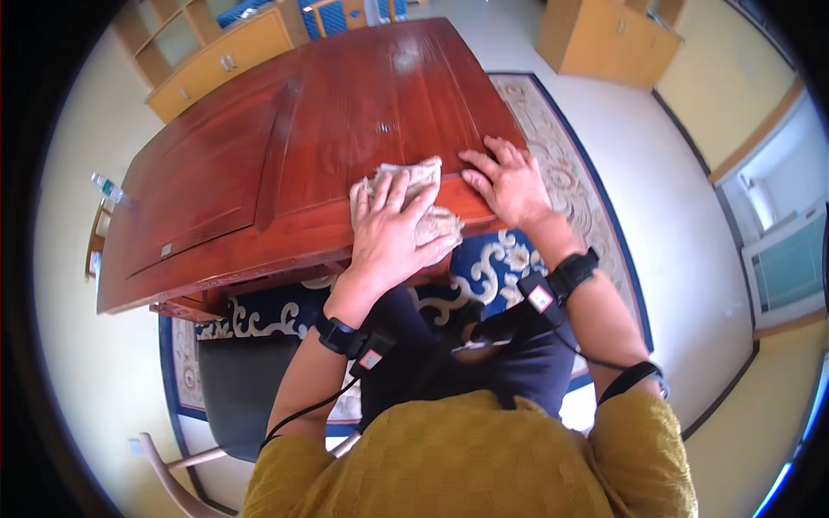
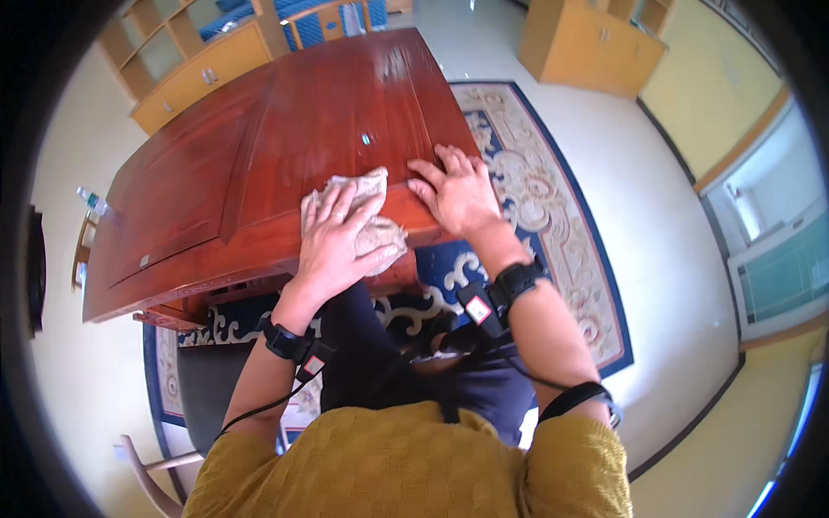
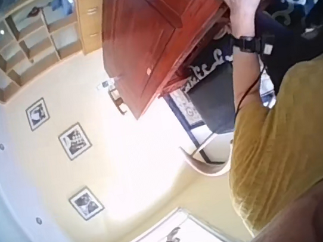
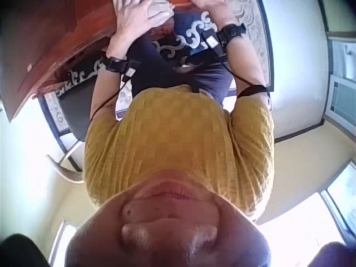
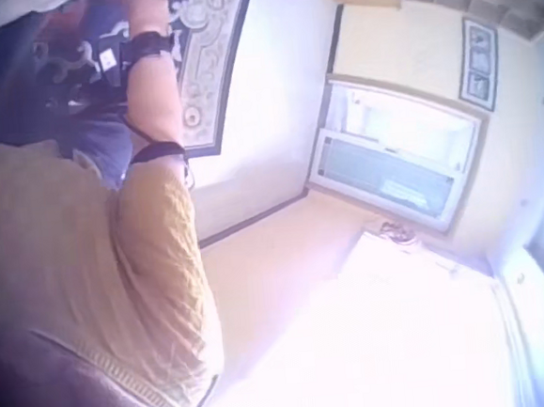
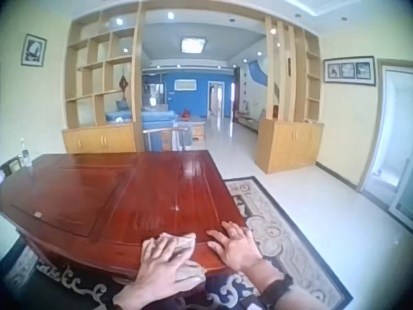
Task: The recorder uses a cloth to wipe down a large wooden desk and then a marble-topped coffee table.
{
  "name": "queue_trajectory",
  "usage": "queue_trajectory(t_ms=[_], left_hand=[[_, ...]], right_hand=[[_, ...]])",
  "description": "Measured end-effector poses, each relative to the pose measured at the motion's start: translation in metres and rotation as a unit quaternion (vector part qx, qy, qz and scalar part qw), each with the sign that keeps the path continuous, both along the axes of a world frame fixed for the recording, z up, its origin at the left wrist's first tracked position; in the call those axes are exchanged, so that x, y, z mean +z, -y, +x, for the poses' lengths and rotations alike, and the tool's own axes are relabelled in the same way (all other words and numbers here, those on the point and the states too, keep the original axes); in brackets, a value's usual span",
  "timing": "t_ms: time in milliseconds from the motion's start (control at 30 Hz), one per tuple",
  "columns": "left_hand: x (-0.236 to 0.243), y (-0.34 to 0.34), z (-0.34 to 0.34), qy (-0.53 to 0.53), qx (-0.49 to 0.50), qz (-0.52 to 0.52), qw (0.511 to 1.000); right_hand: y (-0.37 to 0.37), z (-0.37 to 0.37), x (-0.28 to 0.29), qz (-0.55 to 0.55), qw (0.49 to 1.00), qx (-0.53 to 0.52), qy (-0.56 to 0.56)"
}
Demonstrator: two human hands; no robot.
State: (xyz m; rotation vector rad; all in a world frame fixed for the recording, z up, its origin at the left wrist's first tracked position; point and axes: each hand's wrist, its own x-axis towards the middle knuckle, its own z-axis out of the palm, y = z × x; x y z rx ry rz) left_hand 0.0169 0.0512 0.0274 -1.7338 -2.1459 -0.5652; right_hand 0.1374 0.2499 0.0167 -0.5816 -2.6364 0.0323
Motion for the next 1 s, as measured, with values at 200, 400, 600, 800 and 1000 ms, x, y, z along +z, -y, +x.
queue_trajectory(t_ms=[200, 400, 600, 800, 1000], left_hand=[[0.003, 0.027, -0.036, 0.058, -0.024, -0.062, 0.996], [0.004, 0.054, -0.069, 0.129, 0.003, -0.180, 0.975], [0.016, -0.036, -0.018, 0.072, -0.146, -0.233, 0.959], [0.038, -0.125, 0.003, 0.075, -0.152, -0.238, 0.956], [0.036, -0.104, 0.017, 0.112, -0.087, -0.282, 0.949]], right_hand=[[0.002, -0.003, -0.005, -0.018, 1.000, -0.006, 0.008], [0.008, -0.002, -0.010, -0.069, 0.994, 0.058, -0.054], [-0.003, 0.017, -0.007, -0.387, 0.830, 0.165, -0.366], [-0.095, 0.087, -0.015, -0.392, 0.828, 0.081, -0.392], [-0.116, 0.167, -0.067, -0.482, 0.804, -0.122, -0.327]])
